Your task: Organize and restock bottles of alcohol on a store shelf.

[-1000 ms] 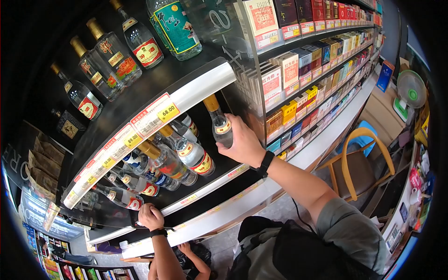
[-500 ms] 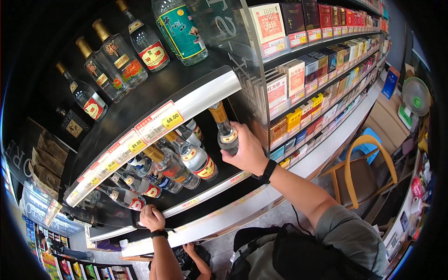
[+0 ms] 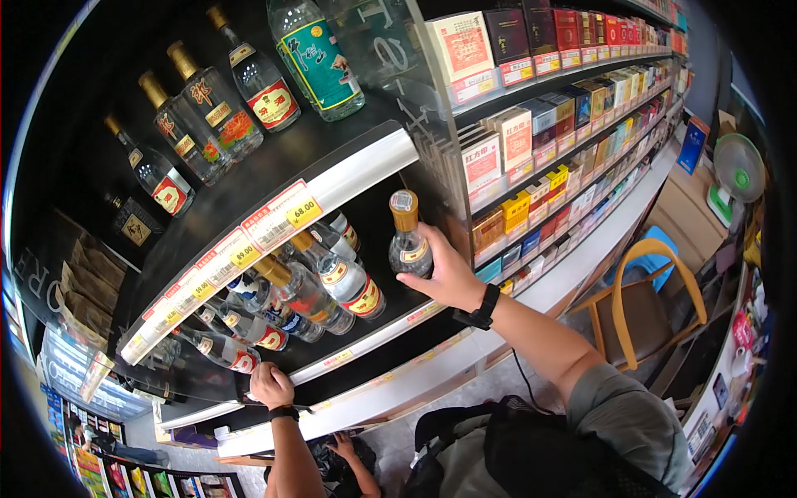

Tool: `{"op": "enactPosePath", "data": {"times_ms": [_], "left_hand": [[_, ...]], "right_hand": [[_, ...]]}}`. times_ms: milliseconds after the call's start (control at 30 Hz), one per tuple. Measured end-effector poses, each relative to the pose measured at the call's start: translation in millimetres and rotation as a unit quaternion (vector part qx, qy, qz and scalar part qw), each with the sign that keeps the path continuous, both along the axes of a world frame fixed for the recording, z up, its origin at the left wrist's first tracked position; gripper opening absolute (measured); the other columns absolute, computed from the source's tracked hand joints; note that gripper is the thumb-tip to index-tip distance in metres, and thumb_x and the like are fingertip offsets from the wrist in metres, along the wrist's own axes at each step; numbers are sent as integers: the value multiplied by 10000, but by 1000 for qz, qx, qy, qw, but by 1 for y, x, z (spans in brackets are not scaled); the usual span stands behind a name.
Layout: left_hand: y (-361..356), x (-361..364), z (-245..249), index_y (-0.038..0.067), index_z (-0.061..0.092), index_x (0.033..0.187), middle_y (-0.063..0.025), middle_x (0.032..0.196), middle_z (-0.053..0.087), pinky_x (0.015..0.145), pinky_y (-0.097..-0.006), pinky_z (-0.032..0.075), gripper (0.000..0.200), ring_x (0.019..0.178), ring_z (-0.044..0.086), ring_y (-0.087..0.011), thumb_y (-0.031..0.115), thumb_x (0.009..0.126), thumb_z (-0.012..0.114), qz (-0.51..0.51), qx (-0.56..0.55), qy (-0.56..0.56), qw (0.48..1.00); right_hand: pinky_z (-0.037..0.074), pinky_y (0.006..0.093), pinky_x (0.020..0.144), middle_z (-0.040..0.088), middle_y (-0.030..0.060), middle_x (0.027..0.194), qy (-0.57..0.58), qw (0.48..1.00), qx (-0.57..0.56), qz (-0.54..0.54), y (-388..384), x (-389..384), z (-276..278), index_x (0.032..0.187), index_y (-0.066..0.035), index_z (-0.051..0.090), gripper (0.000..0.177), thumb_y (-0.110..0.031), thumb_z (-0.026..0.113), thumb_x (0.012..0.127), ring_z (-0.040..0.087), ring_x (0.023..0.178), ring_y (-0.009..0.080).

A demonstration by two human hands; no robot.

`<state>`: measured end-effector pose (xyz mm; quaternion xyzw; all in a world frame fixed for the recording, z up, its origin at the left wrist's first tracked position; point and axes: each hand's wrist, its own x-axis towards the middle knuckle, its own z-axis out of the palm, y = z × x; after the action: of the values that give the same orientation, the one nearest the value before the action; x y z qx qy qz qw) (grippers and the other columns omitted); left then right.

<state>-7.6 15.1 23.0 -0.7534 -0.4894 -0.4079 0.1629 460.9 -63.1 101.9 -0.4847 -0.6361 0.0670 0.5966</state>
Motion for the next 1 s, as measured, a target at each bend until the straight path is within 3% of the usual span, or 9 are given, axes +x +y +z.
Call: {"op": "enactPosePath", "data": {"times_ms": [167, 367, 567, 767, 833, 867, 900, 967, 1000], "left_hand": [[0, 0, 0, 69, 610, 763, -140, 713, 619, 656, -490, 476, 134, 688, 624, -386, 147, 857, 555, 2, 2, 7, 1000], [-2, 2, 2, 73, 608, 760, -131, 717, 622, 657, -485, 483, 127, 697, 628, -376, 145, 854, 562, 0, 9, -2, 1000], [-3, 4, 7, 73, 607, 763, -136, 731, 620, 654, -490, 481, 134, 704, 627, -376, 139, 871, 564, -4, 18, 7, 1000], [-4, 3, 9, 73, 616, 780, -141, 745, 630, 663, -502, 484, 140, 717, 633, -386, 152, 887, 572, -6, -2, 3, 1000], [-6, 4, 9, 54, 618, 785, -161, 762, 643, 679, -498, 493, 176, 735, 640, -397, 158, 912, 553, 3, -7, 2, 1000], [-7, 5, 10, 55, 614, 788, -161, 763, 639, 679, -498, 491, 177, 734, 639, -396, 163, 916, 556, 4, -2, 4, 1000], [-7, 5, 8, 55, 614, 788, -161, 763, 639, 679, -498, 491, 177, 734, 639, -396, 163, 916, 556, 4, -3, 0, 1000], [-5, 5, 7, 72, 612, 783, -145, 744, 622, 662, -506, 479, 140, 718, 628, -391, 159, 887, 579, -2, 18, -2, 1000], [-5, 4, 8, 71, 611, 786, -146, 744, 621, 657, -506, 479, 132, 715, 626, -394, 155, 884, 582, -4, 13, -3, 1000]], "right_hand": [[420, 416, 1181, 470, 225, 1509, 4, 995, -22, 95, -14, 2, -8, 1536, 22, 382, 839, -211, 873, 897, 505, 1415, 371], [420, 430, 1186, 497, 208, 1511, 25, 983, 130, 124, -51, -14, -6, 1540, -23, 380, 878, -247, 905, 874, 518, 1415, 349], [465, 593, 1173, 415, 223, 1570, 115, 905, 268, 309, -104, -2, 63, 1658, -242, 220, 1217, -168, 1008, 734, 478, 1464, 437], [496, 593, 1152, 404, 230, 1596, 22, 866, 398, 303, -127, 37, 189, 1699, -165, 117, 1360, -251, 1032, 697, 498, 1441, 454], [488, 623, 1163, 409, 210, 1608, 75, 911, 385, 125, -134, 21, 224, 1700, -128, 106, 1300, -534, 935, 785, 532, 1409, 466], [489, 562, 1175, 433, 196, 1586, 37, 907, 409, 98, -129, 20, 238, 1665, 10, 105, 1284, -559, 895, 827, 547, 1399, 438], [510, 490, 1157, 433, 207, 1563, 2, 928, 357, 103, -132, 26, 250, 1624, 98, 133, 1230, -534, 870, 869, 578, 1370, 399], [535, 464, 1124, 393, 285, 1590, -94, 949, 300, 41, -111, 74, 252, 1628, 62, 190, 1134, -492, 856, 897, 606, 1341, 429], [551, 461, 1079, 623, 110, 1327, 173, 877, 441, 82, -100, -17, 270, 1631, -98, 219, 939, 123, 741, 882, 644, 1261, 206]]}}
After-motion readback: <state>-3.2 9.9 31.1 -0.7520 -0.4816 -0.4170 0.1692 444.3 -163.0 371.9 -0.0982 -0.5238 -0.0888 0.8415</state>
